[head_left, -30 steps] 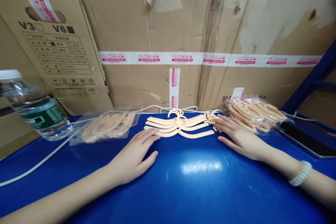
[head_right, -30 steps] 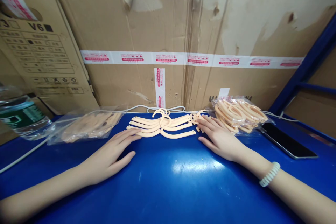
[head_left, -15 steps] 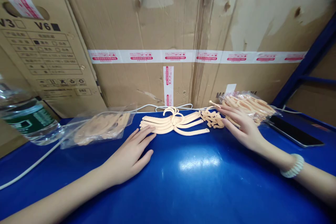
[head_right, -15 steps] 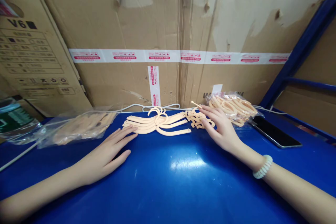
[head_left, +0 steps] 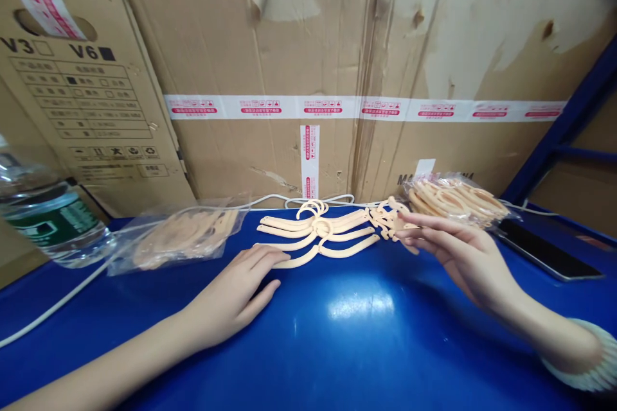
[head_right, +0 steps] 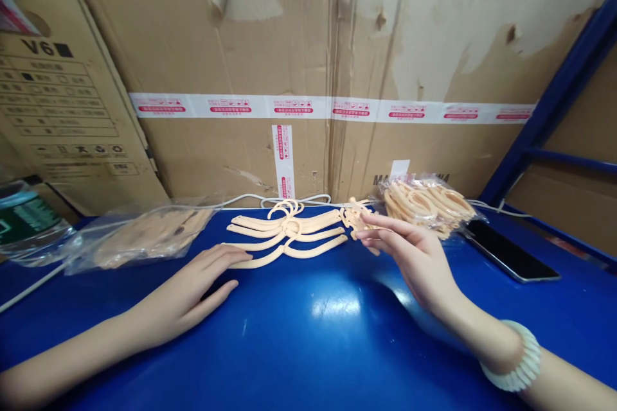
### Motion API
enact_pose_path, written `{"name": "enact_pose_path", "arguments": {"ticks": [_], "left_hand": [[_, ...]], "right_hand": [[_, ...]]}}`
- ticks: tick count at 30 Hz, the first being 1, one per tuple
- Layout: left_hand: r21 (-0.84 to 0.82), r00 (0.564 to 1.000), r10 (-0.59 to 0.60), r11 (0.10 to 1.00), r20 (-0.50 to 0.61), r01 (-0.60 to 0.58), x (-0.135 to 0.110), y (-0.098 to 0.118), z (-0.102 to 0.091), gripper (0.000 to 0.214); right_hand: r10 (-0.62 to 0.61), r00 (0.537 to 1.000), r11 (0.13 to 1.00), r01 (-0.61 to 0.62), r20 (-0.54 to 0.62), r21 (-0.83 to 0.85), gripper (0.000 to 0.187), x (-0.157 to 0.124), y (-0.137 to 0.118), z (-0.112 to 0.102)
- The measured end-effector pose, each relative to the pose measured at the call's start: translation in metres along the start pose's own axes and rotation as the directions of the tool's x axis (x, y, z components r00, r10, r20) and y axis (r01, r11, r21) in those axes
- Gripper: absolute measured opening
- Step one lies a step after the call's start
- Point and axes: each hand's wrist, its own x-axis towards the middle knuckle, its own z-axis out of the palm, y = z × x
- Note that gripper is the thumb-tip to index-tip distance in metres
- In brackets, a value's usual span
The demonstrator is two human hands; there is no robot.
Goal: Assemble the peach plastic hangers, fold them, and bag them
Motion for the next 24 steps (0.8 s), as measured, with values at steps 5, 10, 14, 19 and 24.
{"name": "enact_pose_path", "arguments": {"ticks": [5, 10, 14, 19, 24], "left_hand": [[-0.057, 0.999, 0.02, 0.998, -0.027, -0.022, 0.002, -0.004, 0.005, 0.028], [-0.067, 0.997, 0.059, 0.996, -0.059, -0.063, 0.005, 0.0, 0.007, 0.025], [-0.079, 0.994, 0.07, 0.994, -0.08, -0.076, 0.005, 0.006, 0.005, 0.021], [-0.104, 0.991, 0.045, 0.993, -0.126, -0.058, 0.003, 0.008, 0.007, 0.02], [-0.079, 0.985, 0.034, 0.996, -0.17, -0.048, 0.001, 0.003, 0.009, 0.033]], "right_hand": [[0.061, 0.996, 0.993, -0.067, 0.065, 0.095, 0.02, -0.006, -0.003, 0.01], [0.168, 0.986, 0.978, -0.166, -0.001, 0.126, 0.027, -0.011, -0.01, 0.024], [0.266, 0.964, 0.956, -0.261, -0.018, 0.134, 0.034, -0.013, -0.012, 0.03], [0.253, 0.967, 0.96, -0.252, 0.006, 0.124, 0.042, -0.015, -0.007, 0.03], [0.254, 0.964, 0.961, -0.242, -0.078, 0.137, 0.058, -0.016, -0.002, 0.028]]}}
